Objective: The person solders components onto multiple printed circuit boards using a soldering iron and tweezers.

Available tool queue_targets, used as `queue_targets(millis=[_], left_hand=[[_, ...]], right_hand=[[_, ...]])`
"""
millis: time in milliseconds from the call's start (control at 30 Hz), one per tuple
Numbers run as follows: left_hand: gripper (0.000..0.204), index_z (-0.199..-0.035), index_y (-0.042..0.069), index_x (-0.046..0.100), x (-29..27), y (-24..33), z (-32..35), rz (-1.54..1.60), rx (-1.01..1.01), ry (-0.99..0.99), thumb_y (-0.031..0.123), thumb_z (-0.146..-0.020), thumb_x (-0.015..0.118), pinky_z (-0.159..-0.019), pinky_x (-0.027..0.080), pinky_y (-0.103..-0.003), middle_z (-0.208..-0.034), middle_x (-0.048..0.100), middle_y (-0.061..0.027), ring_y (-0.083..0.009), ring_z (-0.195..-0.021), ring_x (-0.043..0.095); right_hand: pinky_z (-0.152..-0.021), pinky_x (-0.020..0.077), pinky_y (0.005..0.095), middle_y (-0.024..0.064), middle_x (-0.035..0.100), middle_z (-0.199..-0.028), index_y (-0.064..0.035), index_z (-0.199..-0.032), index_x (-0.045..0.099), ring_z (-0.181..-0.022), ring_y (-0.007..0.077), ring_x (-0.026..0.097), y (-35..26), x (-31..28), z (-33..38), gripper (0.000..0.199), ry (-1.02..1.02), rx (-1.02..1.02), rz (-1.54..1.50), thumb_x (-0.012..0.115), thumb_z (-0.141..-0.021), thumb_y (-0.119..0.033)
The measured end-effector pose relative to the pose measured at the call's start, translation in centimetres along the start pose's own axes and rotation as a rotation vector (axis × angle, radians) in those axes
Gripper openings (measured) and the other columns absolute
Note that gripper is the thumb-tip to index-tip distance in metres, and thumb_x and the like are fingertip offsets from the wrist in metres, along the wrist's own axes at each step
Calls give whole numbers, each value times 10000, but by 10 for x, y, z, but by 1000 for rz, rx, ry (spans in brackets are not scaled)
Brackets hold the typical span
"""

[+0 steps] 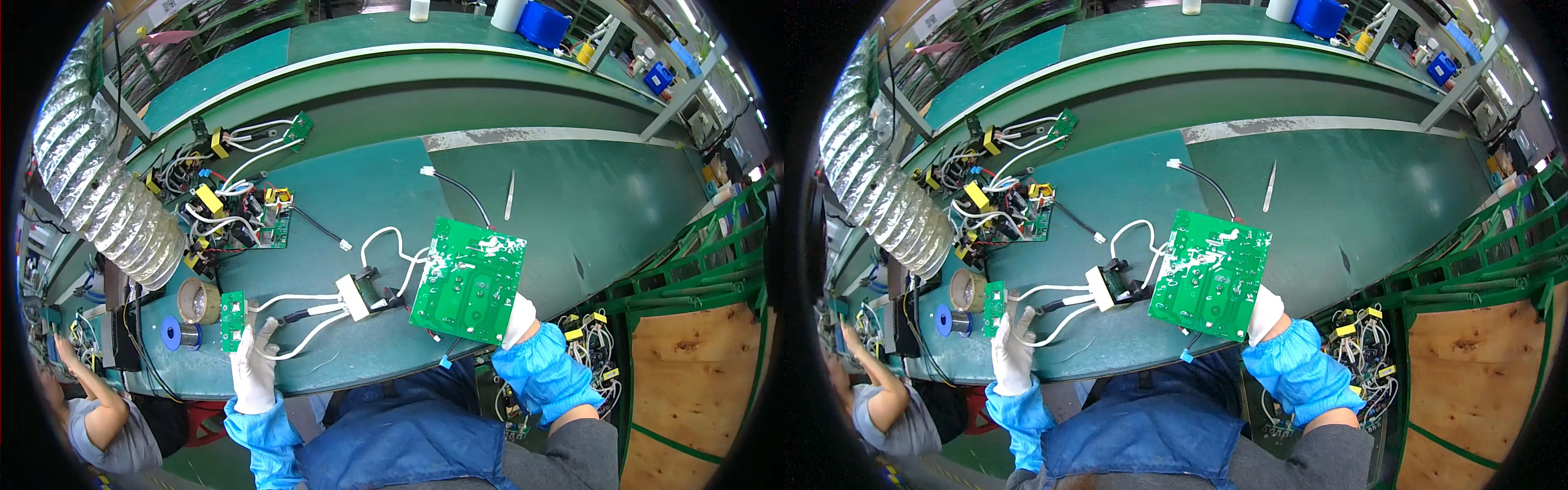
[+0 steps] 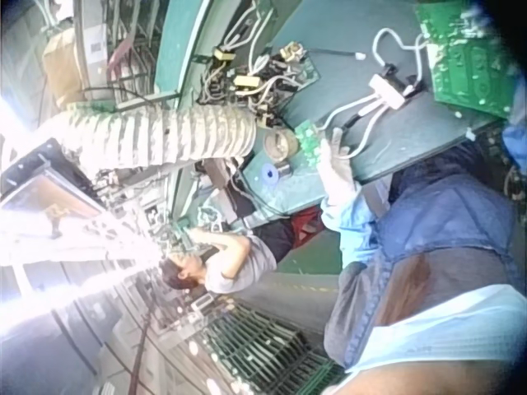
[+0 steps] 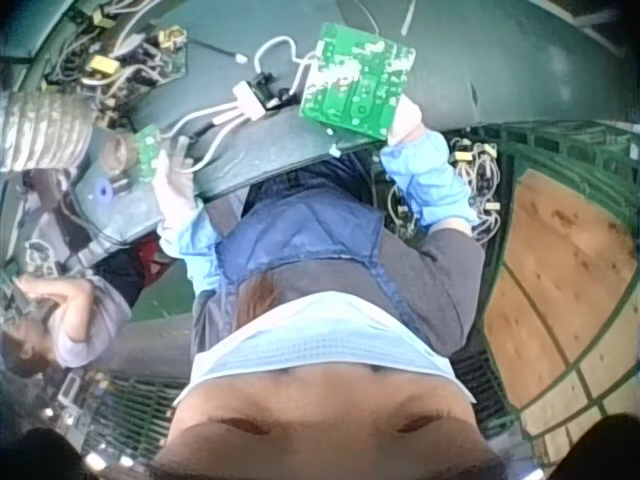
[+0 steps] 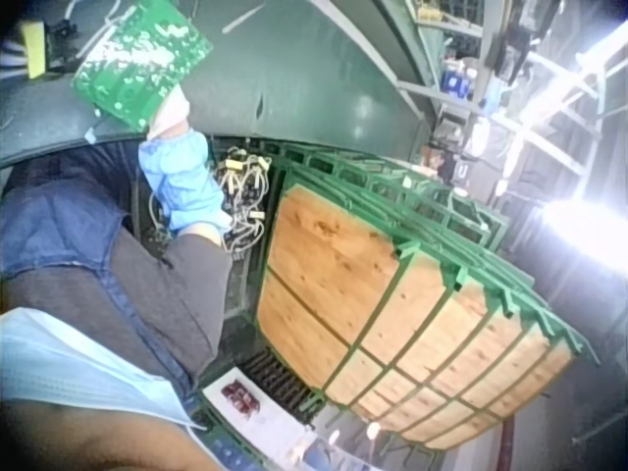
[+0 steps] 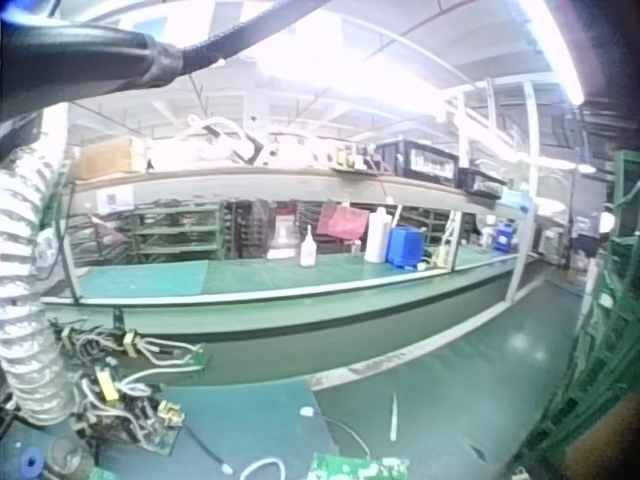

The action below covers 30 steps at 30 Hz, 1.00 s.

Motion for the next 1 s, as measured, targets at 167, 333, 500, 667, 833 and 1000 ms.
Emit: queue_targets(millis=[167,333,500,667,833,1000], left_hand=[[533,-1411,103,388,5,0,-1,11,9,10,261,-935,568,-750,449,-272,-1436,437,-78,-247,-1124,572],[543,-1407,106,393,-9,3,5,14,5,14,259,-923,584,-749,436,-283,-1439,436,-49,-229,-1116,549],[600,-1422,95,365,7,1,-2,44,-48,-47,258,-900,612,-822,422,-326,-1450,408,-42,-233,-1146,522],[575,-1390,69,382,2,6,5,145,-75,2,182,-886,636,-818,459,-303,-1308,501,-62,-206,-1109,561],[588,-1423,82,361,-4,0,6,144,-107,-33,163,-901,620,-812,472,-279,-1351,482,-61,-214,-1177,540],[593,-1408,89,380,-3,0,4,90,-91,-20,196,-888,643,-834,459,-318,-1213,586,-67,-181,-1120,560]], right_hand=[[-896,510,536,192,502,-1342,-55,-1396,405,-1151,374,562,-2,2,2,453,44,-18,-29,357,-1017,-297],[-890,498,565,187,508,-1330,-59,-1387,410,-1158,394,549,0,20,-13,450,-7,22,78,381,-1012,-305],[-936,496,476,170,525,-1292,-61,-1336,445,-1153,300,551,-1,6,-13,385,123,64,77,400,-1008,-258],[-909,506,398,155,561,-1237,-49,-1306,480,-1106,261,577,-19,-60,5,374,229,-3,678,461,-988,-244],[-886,512,333,133,593,-1190,-40,-1303,491,-1059,241,602,-43,-72,2,377,361,-168,1243,512,-968,-212],[-951,462,329,148,577,-1266,14,-1315,491,-1106,226,579,-51,-50,8,451,578,-528,1178,425,-1005,-307]])
Point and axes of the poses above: each hand's wrist, its own z-axis away from the middle knuckle, its own x-axis out of the palm, y = z × x, the point moved 3 cm from there along -z, towards the middle knuckle
